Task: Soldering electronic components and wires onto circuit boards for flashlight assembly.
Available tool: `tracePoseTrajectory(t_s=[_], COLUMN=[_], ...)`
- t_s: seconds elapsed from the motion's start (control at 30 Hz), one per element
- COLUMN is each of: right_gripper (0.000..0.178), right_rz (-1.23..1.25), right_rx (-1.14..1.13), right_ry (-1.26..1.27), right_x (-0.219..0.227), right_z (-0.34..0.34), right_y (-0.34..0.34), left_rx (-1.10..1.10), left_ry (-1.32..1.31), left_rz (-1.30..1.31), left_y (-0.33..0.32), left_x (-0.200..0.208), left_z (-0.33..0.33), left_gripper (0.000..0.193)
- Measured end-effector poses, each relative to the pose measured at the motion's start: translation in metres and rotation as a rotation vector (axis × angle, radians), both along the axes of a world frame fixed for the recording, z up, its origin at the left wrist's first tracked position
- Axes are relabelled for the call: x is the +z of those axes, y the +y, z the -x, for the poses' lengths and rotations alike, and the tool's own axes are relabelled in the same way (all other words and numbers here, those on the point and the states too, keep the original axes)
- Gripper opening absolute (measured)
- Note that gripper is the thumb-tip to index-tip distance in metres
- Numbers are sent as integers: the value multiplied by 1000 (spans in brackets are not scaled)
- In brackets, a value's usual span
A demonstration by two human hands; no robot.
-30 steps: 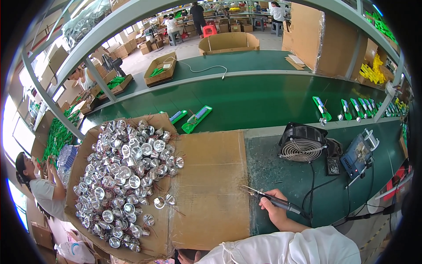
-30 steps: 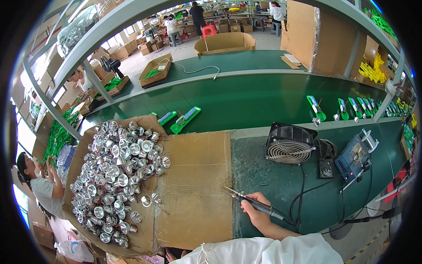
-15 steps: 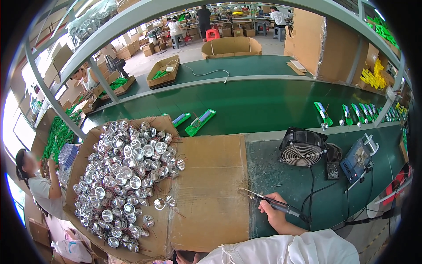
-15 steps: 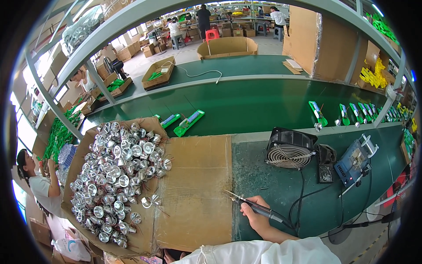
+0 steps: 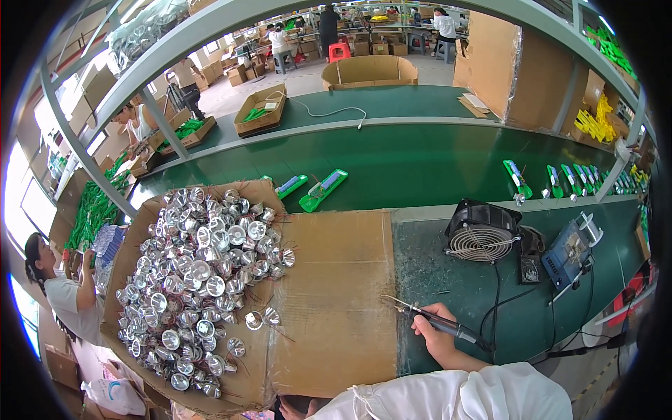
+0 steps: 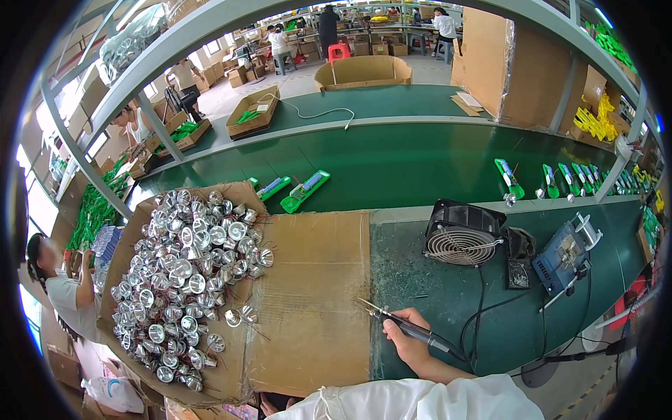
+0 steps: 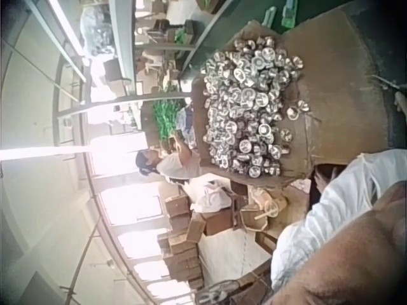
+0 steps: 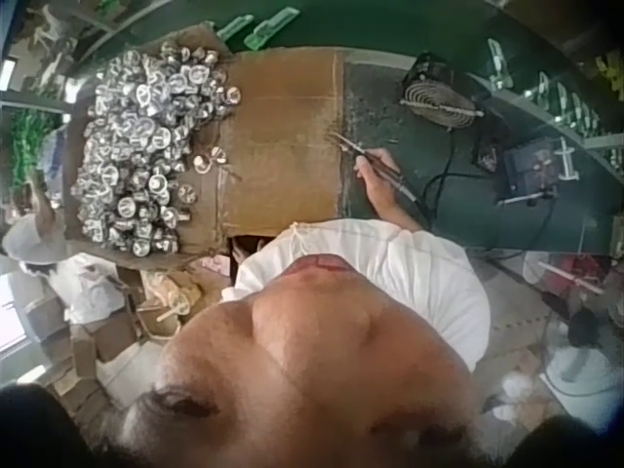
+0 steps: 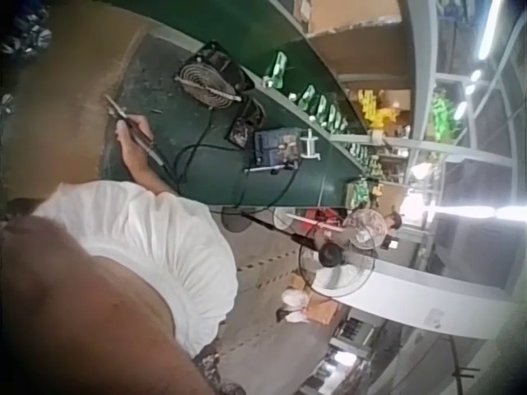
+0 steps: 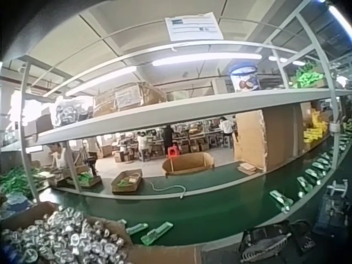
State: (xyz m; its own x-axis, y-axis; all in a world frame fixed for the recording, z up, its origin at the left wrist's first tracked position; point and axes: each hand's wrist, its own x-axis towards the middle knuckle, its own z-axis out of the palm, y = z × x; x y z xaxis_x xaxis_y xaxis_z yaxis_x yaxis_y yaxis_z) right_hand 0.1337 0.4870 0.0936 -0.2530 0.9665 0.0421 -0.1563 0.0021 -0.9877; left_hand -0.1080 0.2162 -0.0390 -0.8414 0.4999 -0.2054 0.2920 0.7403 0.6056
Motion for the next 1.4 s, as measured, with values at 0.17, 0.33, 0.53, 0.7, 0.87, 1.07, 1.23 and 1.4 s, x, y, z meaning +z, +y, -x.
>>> tracePoseTrajectory(t_s=[0.17, 0.33, 0.53, 0.7, 0.87, 1.07, 1.23, 1.4], right_gripper=[16, 15, 17, 18, 19, 18, 19, 21], right_rz=[-17, -30, 3, 22, 58, 51, -92, -97], right_rx=[2, 15, 2, 3, 39, 18, 34, 35], right_ry=[-1, -27, 25, 23, 54, 39, -48, -57], right_x=[1, 3, -2, 0, -3, 2, -1, -4], right_z=[1, 1, 0, -1, 4, -2, 2, 4], right_y=[-1, -1, 0, 0, -1, -4, -10, -12], left_rx=[11, 27, 41, 45, 78, 131, 152, 155], left_ry=[-6, -9, -7, -4, 1, 114, 46, 30], left_rz=[11, 20, 32, 42, 60, 117, 140, 135], left_y=[-1, -2, -5, -7, -16, -23, -21, -23], left_x=[2, 5, 12, 15, 18, 30, 39, 41], left_z=[-4, -11, -21, -26, -30, -41, -44, -44], left_gripper=[77, 81, 84, 87, 90, 107, 103, 104])
